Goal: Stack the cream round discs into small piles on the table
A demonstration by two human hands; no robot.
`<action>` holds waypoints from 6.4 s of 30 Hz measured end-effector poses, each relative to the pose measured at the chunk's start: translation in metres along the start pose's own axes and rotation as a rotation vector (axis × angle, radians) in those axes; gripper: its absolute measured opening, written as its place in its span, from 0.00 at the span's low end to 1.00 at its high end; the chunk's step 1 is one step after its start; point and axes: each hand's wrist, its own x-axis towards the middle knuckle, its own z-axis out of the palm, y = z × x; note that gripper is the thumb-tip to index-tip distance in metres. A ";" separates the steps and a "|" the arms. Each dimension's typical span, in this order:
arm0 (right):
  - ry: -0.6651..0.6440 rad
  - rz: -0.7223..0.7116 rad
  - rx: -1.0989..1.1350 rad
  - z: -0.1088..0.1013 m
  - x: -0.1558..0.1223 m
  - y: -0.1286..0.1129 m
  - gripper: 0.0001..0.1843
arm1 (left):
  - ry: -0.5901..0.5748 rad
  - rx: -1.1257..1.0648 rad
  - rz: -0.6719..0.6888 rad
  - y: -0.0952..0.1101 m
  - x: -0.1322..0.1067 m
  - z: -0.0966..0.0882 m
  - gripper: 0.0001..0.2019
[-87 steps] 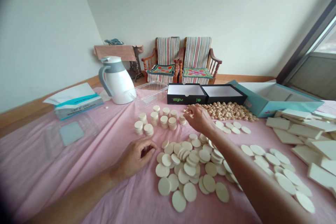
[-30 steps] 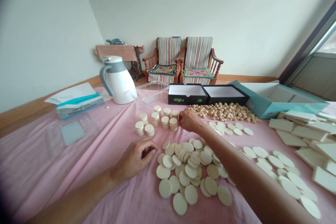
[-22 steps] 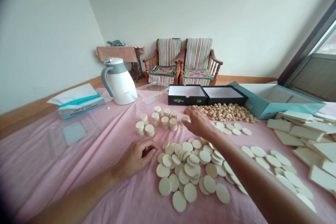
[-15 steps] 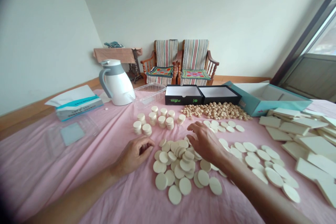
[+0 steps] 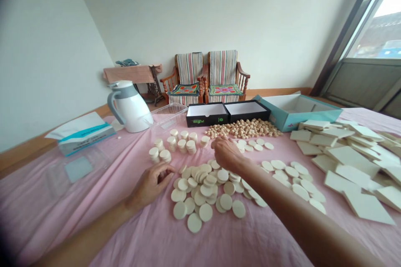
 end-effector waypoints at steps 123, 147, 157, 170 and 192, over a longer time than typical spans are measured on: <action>0.333 -0.089 0.261 0.018 -0.070 -0.010 0.09 | -0.064 0.261 0.108 0.000 0.027 0.007 0.14; 0.294 -0.088 0.277 0.014 -0.071 -0.012 0.10 | -0.185 -0.005 0.089 0.020 0.021 0.005 0.11; 0.292 -0.094 0.269 0.017 -0.071 -0.011 0.10 | -0.158 0.024 0.059 0.023 0.022 0.011 0.12; 0.288 -0.098 0.270 0.016 -0.071 -0.012 0.10 | -0.206 0.046 0.099 0.026 0.024 0.007 0.12; 0.291 -0.110 0.242 0.015 -0.071 -0.011 0.11 | -0.005 0.222 0.122 0.005 0.032 0.001 0.17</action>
